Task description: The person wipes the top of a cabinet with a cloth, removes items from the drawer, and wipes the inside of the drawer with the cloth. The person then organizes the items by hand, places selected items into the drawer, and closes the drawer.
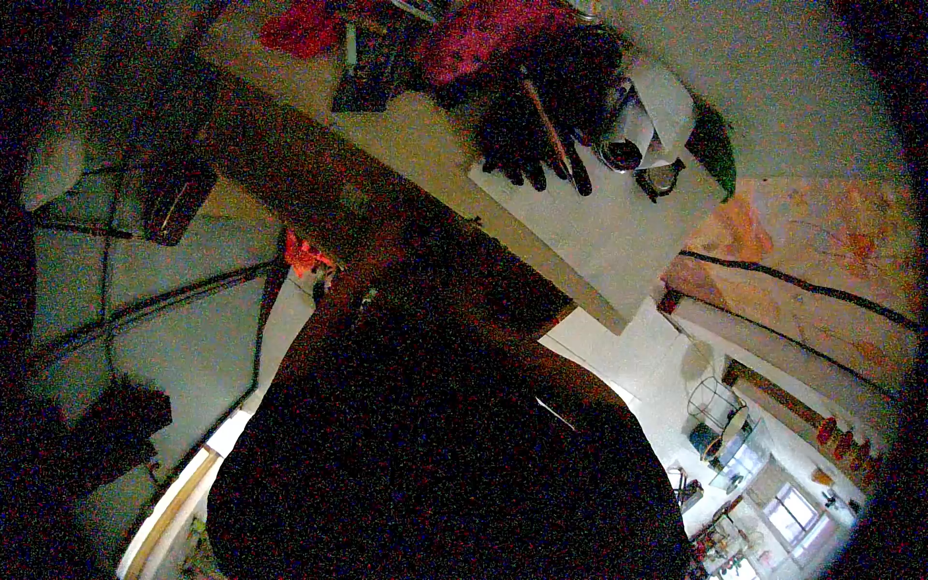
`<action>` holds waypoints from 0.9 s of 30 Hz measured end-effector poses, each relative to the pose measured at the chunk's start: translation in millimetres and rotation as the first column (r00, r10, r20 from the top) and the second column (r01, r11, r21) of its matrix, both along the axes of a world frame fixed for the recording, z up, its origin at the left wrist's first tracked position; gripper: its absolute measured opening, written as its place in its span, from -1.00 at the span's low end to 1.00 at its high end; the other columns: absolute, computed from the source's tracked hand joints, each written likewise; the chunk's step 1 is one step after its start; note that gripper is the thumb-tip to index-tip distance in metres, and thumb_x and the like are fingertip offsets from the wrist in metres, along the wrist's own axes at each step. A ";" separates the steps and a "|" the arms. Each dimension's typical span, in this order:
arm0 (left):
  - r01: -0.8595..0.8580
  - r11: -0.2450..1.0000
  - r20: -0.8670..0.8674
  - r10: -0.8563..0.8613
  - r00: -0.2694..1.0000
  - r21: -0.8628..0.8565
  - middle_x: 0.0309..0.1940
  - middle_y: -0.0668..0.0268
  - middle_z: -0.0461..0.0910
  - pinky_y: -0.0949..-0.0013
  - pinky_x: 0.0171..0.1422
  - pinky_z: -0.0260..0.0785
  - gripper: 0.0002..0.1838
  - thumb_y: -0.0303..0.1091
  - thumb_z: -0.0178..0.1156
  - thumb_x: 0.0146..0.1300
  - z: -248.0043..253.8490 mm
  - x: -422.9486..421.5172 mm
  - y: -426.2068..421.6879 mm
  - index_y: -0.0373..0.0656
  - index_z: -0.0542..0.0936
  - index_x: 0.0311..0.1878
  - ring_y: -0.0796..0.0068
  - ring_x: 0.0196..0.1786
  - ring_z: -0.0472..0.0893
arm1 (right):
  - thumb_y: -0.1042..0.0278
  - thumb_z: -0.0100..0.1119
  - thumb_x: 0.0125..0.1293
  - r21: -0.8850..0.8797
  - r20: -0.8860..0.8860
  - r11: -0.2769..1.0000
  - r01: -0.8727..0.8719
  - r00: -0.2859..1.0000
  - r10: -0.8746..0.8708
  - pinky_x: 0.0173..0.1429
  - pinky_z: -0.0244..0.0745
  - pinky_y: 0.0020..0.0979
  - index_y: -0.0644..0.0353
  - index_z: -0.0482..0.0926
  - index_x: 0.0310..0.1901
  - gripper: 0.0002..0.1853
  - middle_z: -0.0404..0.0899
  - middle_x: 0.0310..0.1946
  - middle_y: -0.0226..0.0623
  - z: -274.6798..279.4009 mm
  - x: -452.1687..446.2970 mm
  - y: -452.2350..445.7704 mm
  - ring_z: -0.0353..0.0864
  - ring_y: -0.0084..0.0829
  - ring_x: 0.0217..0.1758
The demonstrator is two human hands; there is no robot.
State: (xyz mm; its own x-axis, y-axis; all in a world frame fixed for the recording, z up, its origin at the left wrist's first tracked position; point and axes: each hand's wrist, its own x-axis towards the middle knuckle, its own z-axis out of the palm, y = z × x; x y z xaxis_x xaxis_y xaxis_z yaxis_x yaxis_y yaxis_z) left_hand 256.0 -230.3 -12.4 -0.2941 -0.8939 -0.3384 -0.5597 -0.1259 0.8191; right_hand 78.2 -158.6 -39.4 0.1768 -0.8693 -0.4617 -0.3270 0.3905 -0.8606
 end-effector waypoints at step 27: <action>-0.004 0.991 0.201 0.032 0.979 -0.137 0.10 -0.01 0.60 -0.02 0.27 0.45 -0.33 -0.20 0.54 0.13 156.6 -12.2 55.2 -0.18 0.53 0.28 -0.12 0.17 0.59 | 0.69 0.39 0.25 -0.428 0.003 0.901 -0.070 0.997 0.079 0.22 0.67 -0.22 0.16 0.26 0.36 -0.30 0.56 0.06 -0.24 170.8 -30.1 -8.2 0.65 -0.34 0.16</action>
State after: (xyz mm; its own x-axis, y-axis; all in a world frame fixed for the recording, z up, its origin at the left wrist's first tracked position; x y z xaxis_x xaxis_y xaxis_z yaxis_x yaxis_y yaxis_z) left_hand 243.8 -175.1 144.3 -0.2153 -0.9399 -0.2649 -0.7142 -0.0335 0.6991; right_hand 48.1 -166.7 131.4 0.2538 -0.9662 -0.0445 -0.3219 -0.0409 -0.9459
